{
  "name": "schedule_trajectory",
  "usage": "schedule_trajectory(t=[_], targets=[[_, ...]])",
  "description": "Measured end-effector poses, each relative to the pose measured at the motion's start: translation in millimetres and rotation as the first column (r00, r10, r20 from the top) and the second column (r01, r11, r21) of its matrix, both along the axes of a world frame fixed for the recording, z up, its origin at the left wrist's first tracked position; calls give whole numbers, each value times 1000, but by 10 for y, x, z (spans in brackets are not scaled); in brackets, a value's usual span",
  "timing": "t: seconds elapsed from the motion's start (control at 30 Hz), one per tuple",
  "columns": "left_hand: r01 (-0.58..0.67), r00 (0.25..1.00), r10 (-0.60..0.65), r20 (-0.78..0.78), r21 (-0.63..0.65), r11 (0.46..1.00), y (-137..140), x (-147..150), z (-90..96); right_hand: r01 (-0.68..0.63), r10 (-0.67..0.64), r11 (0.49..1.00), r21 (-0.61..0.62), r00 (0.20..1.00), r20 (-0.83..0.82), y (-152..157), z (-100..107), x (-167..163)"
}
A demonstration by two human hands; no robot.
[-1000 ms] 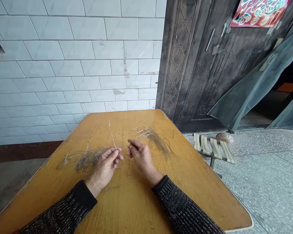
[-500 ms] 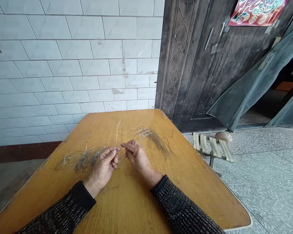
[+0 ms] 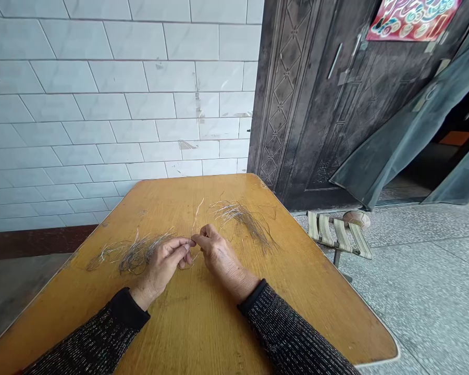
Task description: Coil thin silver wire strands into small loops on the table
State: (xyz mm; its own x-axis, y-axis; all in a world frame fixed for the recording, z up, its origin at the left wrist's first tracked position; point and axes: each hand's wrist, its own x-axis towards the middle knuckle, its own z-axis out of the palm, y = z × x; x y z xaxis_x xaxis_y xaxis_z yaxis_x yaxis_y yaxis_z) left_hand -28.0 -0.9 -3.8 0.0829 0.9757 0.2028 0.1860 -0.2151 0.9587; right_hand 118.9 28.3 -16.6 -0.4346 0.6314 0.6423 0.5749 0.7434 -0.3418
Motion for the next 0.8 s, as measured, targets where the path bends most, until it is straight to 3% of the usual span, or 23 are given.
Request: schedule_trajectory(t=[0.53, 0.8], targets=[[154, 959, -107, 262, -165, 974, 20, -43, -28, 5, -10, 1000, 28, 986, 168, -52, 99, 50], [226, 959, -190, 210, -161, 961, 51, -93, -45, -17, 14, 1000, 13, 975, 221, -116, 172, 55]])
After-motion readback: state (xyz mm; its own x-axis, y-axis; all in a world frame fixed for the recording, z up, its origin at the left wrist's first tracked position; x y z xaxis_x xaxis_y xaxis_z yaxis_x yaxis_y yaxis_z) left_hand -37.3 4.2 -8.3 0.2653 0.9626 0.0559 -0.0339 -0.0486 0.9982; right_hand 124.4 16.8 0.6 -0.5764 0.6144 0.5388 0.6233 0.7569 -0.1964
